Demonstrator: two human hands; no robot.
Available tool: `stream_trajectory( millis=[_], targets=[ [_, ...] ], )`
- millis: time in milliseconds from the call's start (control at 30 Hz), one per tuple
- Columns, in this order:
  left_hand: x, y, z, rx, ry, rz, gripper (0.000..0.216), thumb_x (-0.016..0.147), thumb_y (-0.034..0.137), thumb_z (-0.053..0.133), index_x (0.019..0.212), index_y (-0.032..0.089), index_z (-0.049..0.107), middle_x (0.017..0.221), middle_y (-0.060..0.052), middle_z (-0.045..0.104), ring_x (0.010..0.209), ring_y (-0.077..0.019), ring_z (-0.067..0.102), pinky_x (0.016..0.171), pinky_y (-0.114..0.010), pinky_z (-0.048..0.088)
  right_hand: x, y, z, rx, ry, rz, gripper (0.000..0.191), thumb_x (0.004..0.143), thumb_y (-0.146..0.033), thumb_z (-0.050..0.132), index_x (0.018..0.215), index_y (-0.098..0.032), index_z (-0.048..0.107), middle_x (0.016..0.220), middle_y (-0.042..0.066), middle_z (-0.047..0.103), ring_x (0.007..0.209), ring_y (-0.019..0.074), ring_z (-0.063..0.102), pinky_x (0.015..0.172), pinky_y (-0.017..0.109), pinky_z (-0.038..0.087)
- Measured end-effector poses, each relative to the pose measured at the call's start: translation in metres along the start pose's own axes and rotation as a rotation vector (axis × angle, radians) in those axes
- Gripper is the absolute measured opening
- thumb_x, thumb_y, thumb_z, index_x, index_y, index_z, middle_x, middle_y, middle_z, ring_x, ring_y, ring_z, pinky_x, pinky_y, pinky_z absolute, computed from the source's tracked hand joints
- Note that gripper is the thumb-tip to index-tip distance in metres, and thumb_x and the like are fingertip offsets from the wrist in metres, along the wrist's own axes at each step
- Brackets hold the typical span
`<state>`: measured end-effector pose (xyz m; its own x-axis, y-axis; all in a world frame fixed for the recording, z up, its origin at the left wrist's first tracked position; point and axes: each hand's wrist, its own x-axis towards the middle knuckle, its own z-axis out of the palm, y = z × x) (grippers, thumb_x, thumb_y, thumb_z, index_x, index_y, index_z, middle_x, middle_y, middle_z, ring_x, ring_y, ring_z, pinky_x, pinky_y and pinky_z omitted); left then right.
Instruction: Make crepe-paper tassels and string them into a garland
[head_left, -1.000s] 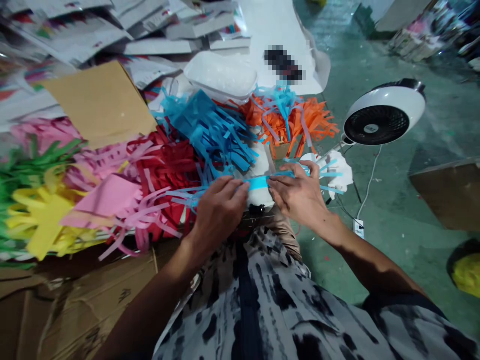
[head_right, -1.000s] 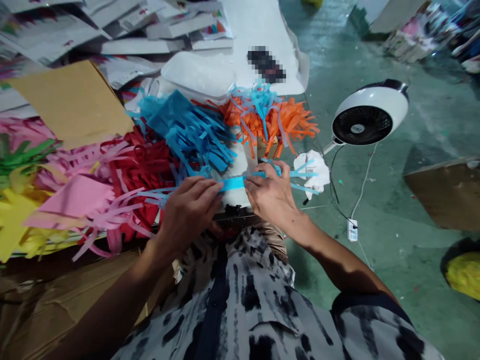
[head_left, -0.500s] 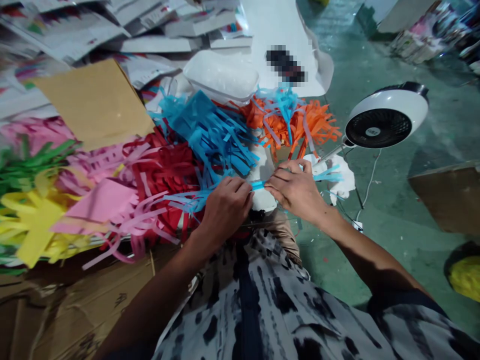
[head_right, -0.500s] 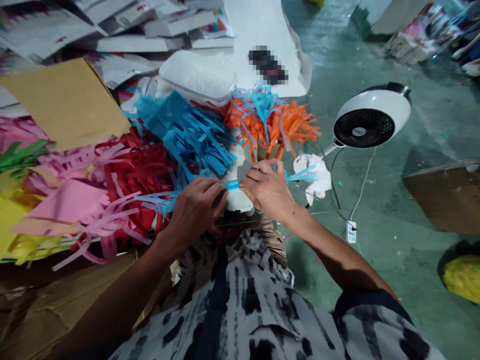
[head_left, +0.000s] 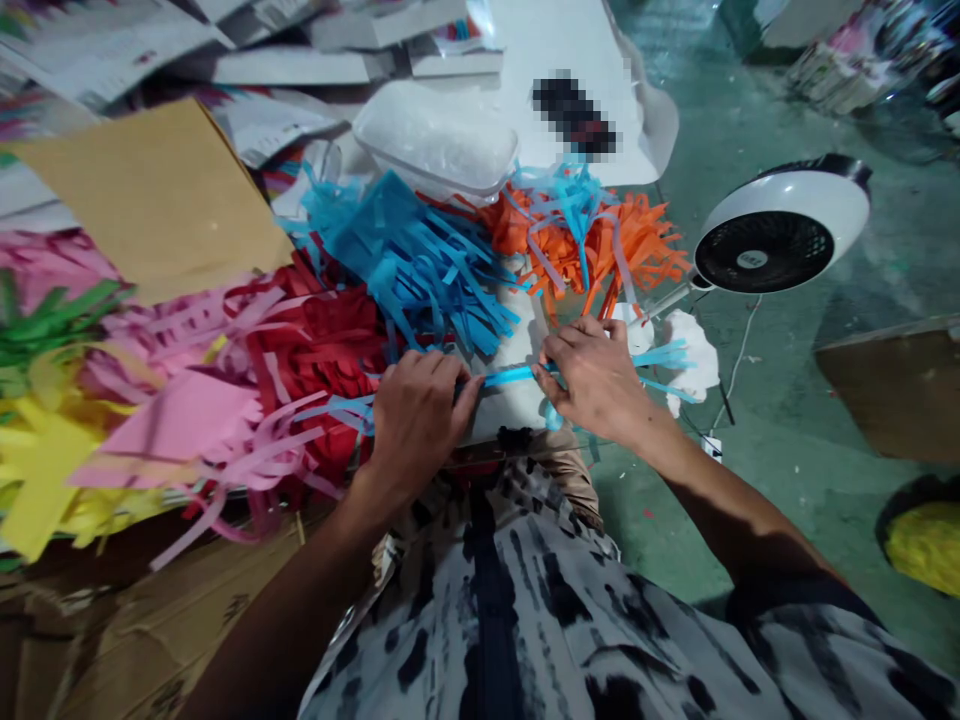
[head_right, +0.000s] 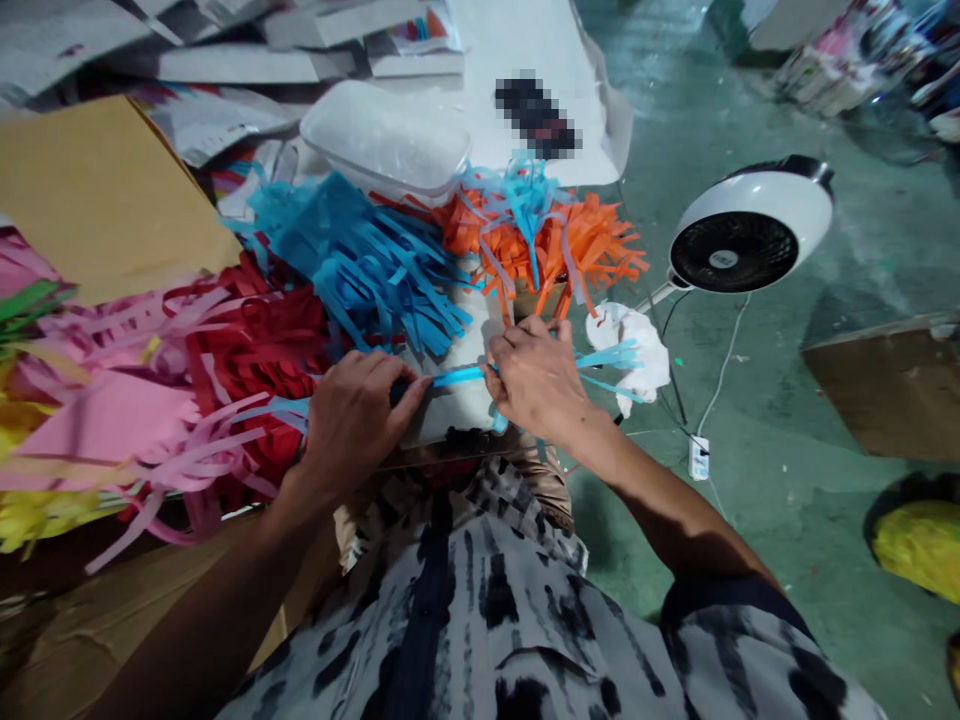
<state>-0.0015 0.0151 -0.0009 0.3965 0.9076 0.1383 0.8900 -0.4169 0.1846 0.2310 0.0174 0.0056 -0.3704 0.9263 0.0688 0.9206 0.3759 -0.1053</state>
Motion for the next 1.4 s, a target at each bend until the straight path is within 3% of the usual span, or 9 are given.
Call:
stream_trajectory(
  millis=[100, 200, 300, 567, 700, 867, 1033, 1233, 1400],
  targets=[
    [0.001, 0.005, 0.000, 0.029, 0.046, 0.008, 0.022, 0.100, 0.038, 0.060, 0.098, 0.018, 0.069, 0.095, -0.011, 0.071, 0.095, -0.0309, 0.061, 0.078, -0.043, 0.042, -0.003, -0.008, -0.001, -0.057, 0.075, -0.007, 0.018, 0.101, -0.032, 0.054, 0.105, -0.021, 0.067, 0.108, 0.011, 0.072, 0.110, 0.0337, 0.051, 0.093, 0.051, 0.030],
    [0.000, 0.011, 0.003, -0.016, 0.075, 0.209, 0.025, 0.100, 0.027, 0.059, 0.122, 0.021, 0.068, 0.115, -0.011, 0.074, 0.111, -0.0313, 0.060, 0.091, -0.047, 0.044, -0.008, -0.012, 0.002, -0.054, 0.108, -0.150, 0.023, 0.105, -0.022, 0.048, 0.114, -0.028, 0.068, 0.117, 0.005, 0.073, 0.123, 0.0295, 0.052, 0.102, 0.052, 0.028],
    [-0.004, 0.009, 0.005, -0.037, 0.004, 0.357, 0.027, 0.099, 0.022, 0.060, 0.124, 0.022, 0.069, 0.115, -0.008, 0.076, 0.111, -0.0295, 0.062, 0.094, -0.046, 0.045, -0.017, -0.005, 0.007, -0.037, 0.092, -0.213, 0.029, 0.106, -0.017, 0.047, 0.112, -0.033, 0.072, 0.112, 0.000, 0.077, 0.125, 0.0266, 0.054, 0.104, 0.052, 0.029],
    [-0.017, -0.036, -0.007, -0.009, 0.040, 0.271, 0.031, 0.097, 0.014, 0.055, 0.107, 0.033, 0.078, 0.108, -0.002, 0.080, 0.113, -0.0295, 0.065, 0.103, -0.055, 0.042, -0.044, 0.031, 0.007, 0.031, 0.225, -0.204, 0.031, 0.099, -0.013, 0.056, 0.118, -0.030, 0.073, 0.121, -0.001, 0.078, 0.123, 0.0295, 0.058, 0.101, 0.054, 0.028],
    [-0.007, -0.011, -0.009, 0.009, 0.084, 0.301, 0.024, 0.095, 0.016, 0.056, 0.098, 0.027, 0.077, 0.107, -0.005, 0.078, 0.116, -0.0304, 0.063, 0.107, -0.055, 0.040, -0.039, 0.023, 0.000, 0.058, 0.164, -0.167, 0.024, 0.100, -0.021, 0.053, 0.105, -0.028, 0.075, 0.115, 0.001, 0.079, 0.128, 0.0303, 0.055, 0.104, 0.055, 0.025],
    [0.006, 0.016, 0.000, 0.012, -0.020, 0.363, 0.017, 0.097, 0.015, 0.056, 0.093, 0.019, 0.072, 0.095, -0.010, 0.073, 0.095, -0.0283, 0.061, 0.081, -0.042, 0.049, -0.032, 0.017, -0.006, 0.023, 0.159, -0.178, 0.024, 0.097, -0.027, 0.051, 0.102, -0.029, 0.074, 0.109, 0.002, 0.077, 0.128, 0.0323, 0.051, 0.106, 0.056, 0.023],
    [0.010, 0.014, 0.004, 0.026, -0.037, 0.334, 0.017, 0.098, 0.012, 0.054, 0.100, 0.015, 0.070, 0.098, -0.012, 0.070, 0.092, -0.0289, 0.060, 0.080, -0.040, 0.048, -0.021, 0.010, -0.003, 0.010, 0.138, -0.184, 0.024, 0.105, -0.032, 0.049, 0.113, -0.026, 0.072, 0.115, 0.006, 0.074, 0.120, 0.0312, 0.053, 0.101, 0.053, 0.026],
    [0.010, 0.014, 0.011, -0.013, 0.023, 0.267, 0.021, 0.103, 0.018, 0.049, 0.100, 0.014, 0.069, 0.096, -0.012, 0.069, 0.090, -0.0285, 0.058, 0.084, -0.041, 0.046, -0.011, 0.011, 0.010, 0.093, 0.100, -0.184, 0.025, 0.109, -0.036, 0.048, 0.108, -0.026, 0.071, 0.105, 0.004, 0.073, 0.111, 0.0285, 0.054, 0.095, 0.047, 0.027],
    [0.007, 0.012, 0.011, -0.066, 0.034, 0.155, 0.023, 0.105, 0.029, 0.051, 0.097, 0.016, 0.068, 0.096, -0.010, 0.069, 0.093, -0.0282, 0.058, 0.085, -0.040, 0.043, -0.011, 0.013, 0.011, 0.212, 0.096, -0.061, 0.020, 0.106, -0.031, 0.052, 0.100, -0.024, 0.069, 0.100, 0.004, 0.073, 0.108, 0.0277, 0.055, 0.089, 0.044, 0.028]
  ],
)
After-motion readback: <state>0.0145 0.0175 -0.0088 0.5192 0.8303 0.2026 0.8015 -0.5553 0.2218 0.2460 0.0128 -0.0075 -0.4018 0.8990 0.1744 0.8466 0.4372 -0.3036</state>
